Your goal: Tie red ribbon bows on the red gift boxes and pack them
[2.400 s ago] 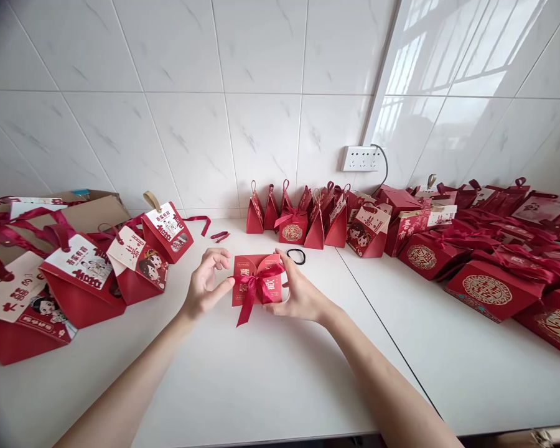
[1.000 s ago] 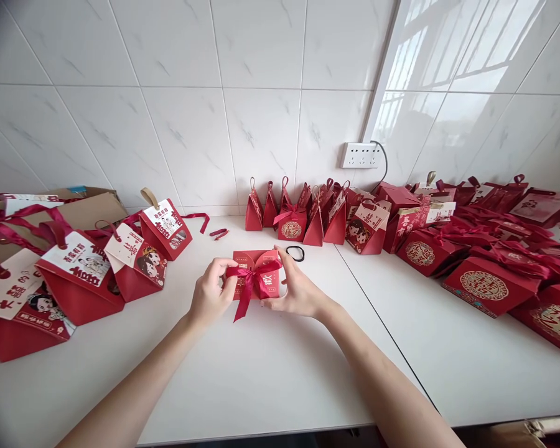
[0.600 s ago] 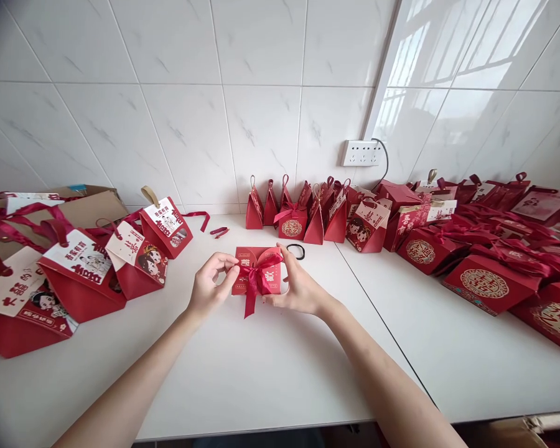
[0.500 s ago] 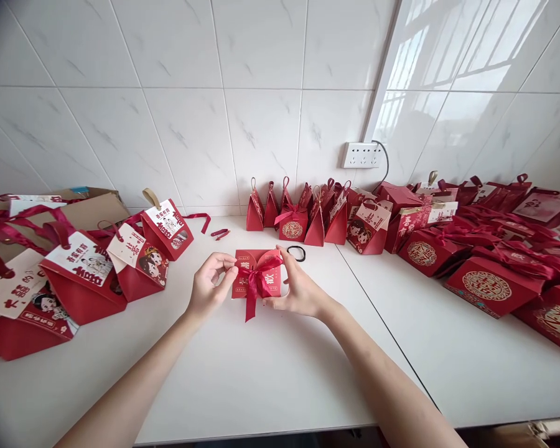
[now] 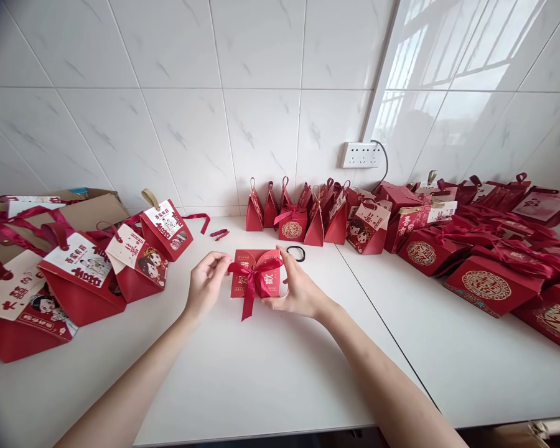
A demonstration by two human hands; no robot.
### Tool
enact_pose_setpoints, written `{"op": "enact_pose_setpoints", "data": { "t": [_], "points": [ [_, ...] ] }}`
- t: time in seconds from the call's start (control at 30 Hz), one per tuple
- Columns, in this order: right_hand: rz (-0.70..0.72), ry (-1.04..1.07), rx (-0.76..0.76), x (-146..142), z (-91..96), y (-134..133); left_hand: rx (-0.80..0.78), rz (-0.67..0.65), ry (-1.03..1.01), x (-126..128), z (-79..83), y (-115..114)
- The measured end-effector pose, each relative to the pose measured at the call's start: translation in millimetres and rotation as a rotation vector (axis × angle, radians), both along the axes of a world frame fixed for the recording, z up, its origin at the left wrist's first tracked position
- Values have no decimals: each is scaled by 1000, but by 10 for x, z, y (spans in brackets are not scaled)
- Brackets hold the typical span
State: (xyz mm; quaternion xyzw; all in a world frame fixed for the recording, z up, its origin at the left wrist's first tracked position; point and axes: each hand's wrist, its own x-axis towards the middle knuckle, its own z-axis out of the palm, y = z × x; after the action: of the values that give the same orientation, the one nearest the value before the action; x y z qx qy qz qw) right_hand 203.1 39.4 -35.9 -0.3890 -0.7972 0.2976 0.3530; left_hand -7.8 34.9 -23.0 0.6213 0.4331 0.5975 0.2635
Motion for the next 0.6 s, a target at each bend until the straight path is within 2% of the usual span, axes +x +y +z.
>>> {"op": "enact_pose_setpoints", "data": {
  "t": [0.13,0.2,0.47,0.6],
  "points": [
    [7,6,-20,-1,41,-21,125,-148,164,-96,17,17],
    [11,11,-16,0,46,-23,179,-169,248,-100,25,18],
    [1,4,1,-1,-4,7,180,-53,174,34,20,-30],
    [2,8,-19,-14,8,-1,266,74,275,81,-21,-61]
  ]
}}
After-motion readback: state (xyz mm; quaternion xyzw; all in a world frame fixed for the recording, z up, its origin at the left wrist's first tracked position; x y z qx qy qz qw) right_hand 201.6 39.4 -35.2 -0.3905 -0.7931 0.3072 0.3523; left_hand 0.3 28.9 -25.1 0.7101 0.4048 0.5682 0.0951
